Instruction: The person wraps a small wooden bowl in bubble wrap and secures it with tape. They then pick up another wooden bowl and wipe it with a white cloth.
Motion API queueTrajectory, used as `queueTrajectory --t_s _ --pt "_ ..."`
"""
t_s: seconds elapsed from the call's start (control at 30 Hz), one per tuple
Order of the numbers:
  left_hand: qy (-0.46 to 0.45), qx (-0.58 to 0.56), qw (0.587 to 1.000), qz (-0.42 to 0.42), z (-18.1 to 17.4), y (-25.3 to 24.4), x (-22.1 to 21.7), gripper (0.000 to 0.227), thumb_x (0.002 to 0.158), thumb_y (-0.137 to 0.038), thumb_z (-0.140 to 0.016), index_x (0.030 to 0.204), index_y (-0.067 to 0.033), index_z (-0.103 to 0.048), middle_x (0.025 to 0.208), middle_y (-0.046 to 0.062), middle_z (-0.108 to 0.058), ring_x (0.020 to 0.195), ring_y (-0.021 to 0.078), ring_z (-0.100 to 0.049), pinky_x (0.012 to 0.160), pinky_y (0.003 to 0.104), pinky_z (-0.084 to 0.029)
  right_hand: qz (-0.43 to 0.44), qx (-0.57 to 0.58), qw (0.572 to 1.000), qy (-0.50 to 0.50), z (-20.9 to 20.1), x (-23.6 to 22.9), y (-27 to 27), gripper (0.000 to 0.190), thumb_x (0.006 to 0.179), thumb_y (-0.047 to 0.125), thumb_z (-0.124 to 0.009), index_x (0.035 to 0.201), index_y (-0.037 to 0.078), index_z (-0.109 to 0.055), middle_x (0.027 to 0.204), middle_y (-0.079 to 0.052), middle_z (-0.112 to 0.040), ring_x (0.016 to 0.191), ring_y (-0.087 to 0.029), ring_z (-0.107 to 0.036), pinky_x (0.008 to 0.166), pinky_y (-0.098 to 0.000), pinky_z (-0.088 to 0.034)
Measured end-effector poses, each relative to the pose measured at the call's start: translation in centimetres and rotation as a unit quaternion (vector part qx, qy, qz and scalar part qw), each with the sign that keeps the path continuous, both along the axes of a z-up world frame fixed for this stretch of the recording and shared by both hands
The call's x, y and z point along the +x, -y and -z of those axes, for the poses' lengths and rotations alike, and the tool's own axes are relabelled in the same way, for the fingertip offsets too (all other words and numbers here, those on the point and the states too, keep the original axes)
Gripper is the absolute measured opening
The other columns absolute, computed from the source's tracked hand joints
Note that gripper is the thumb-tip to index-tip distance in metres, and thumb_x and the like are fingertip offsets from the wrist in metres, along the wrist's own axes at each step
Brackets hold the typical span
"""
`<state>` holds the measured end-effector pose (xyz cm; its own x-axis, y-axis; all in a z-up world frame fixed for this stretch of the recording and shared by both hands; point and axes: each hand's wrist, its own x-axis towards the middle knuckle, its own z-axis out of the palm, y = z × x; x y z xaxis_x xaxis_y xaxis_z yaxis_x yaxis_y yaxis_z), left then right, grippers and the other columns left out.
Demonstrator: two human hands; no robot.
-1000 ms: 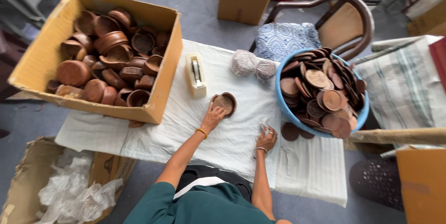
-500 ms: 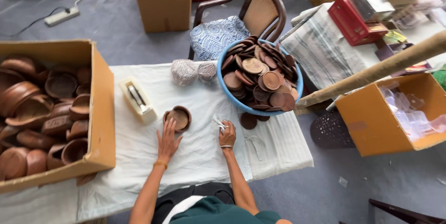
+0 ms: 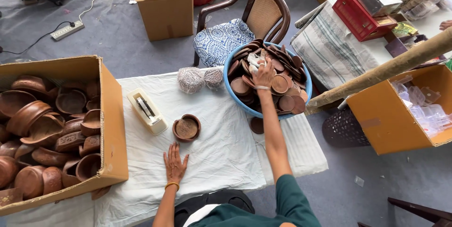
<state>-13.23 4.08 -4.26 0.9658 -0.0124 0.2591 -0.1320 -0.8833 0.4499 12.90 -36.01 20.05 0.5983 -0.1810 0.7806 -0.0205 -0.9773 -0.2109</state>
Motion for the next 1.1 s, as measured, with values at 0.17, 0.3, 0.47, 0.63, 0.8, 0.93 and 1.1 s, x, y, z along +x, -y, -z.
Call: queueTrajectory --t_s 0.17,0.3,0.47,0.63,0.8,0.93,1.1 --pt "-0.009 0.000 1.000 -0.004 0.0 0.0 0.3 0.069 0.093 -0.047 -0.058 0.149 -0.0098 -0.042 0.161 0.006 -0.037 0.152 0.0227 -0.029 0.126 0.051 -0.016 0.042 -0.065 0.947 -0.312 2.8 3.3 3.0 0.086 0.055 0.037 -0.095 0.126 0.006 -0.058 0.128 -0.017 -0.059 0.114 -0.040 -0.052 0.094 -0.0549 -0.044" --pt "-0.011 -0.003 1.000 -0.007 0.0 -0.1 0.5 0.068 0.094 -0.047 -0.059 0.149 -0.0094 -0.043 0.160 0.006 -0.039 0.150 0.0224 -0.031 0.126 0.051 -0.018 0.014 -0.112 0.944 -0.311 5.9 4.7 4.7 0.064 0.067 0.031 -0.089 0.121 0.010 -0.064 0.115 -0.018 -0.066 0.112 -0.038 -0.058 0.088 -0.0508 -0.050" --pt "0.002 -0.071 0.997 -0.005 -0.5 -0.3 0.2 0.066 0.091 -0.045 -0.061 0.145 -0.0105 -0.046 0.156 0.008 -0.043 0.149 0.0251 -0.036 0.125 0.053 -0.023 -0.051 -0.242 0.941 -0.231 2.7 1.7 2.7 0.034 0.071 0.022 -0.084 0.099 0.013 -0.067 0.088 -0.009 -0.073 0.091 -0.029 -0.069 0.079 -0.0419 -0.057" --pt "-0.084 -0.377 0.920 -0.070 -1.8 1.9 0.4 0.061 0.097 -0.050 -0.054 0.146 -0.0137 -0.051 0.156 0.010 -0.052 0.141 0.0282 -0.052 0.116 0.047 -0.046 -0.170 -0.069 0.979 -0.084 -1.8 -8.1 -5.7 0.035 0.077 0.029 -0.088 0.097 0.008 -0.067 0.078 -0.013 -0.065 0.067 -0.028 -0.065 0.060 -0.0412 -0.053" --pt "-0.216 -0.745 0.631 0.003 -11.5 4.8 3.1 0.078 0.092 -0.070 -0.033 0.156 -0.0256 -0.031 0.160 0.009 -0.040 0.145 0.0271 -0.044 0.112 0.057 -0.038 -0.331 0.044 0.940 -0.074 4.8 -17.6 -15.9 0.037 0.065 0.021 -0.089 0.096 0.013 -0.068 0.085 -0.007 -0.069 0.075 -0.029 -0.067 0.066 -0.0410 -0.054" --pt "-0.200 -0.906 0.342 0.149 -11.4 5.1 4.9 0.084 0.094 -0.079 -0.035 0.161 -0.0285 -0.027 0.164 0.016 -0.033 0.148 0.0375 -0.034 0.118 0.062 -0.032 -0.478 0.094 0.848 -0.208 5.5 -22.6 -22.0 0.041 0.075 0.021 -0.086 0.110 0.012 -0.067 0.117 -0.008 -0.071 0.111 -0.031 -0.066 0.094 -0.0436 -0.052" --pt "-0.223 -0.904 0.192 0.310 -12.3 5.5 3.5 0.091 0.091 -0.084 -0.036 0.162 -0.0266 -0.027 0.166 0.014 -0.032 0.150 0.0356 -0.032 0.117 0.065 -0.032 -0.550 0.065 0.802 -0.224 5.5 -23.2 -25.5 0.058 0.093 0.034 -0.066 0.141 0.002 -0.057 0.158 -0.018 -0.046 0.150 -0.037 -0.038 0.120 -0.0600 -0.019"
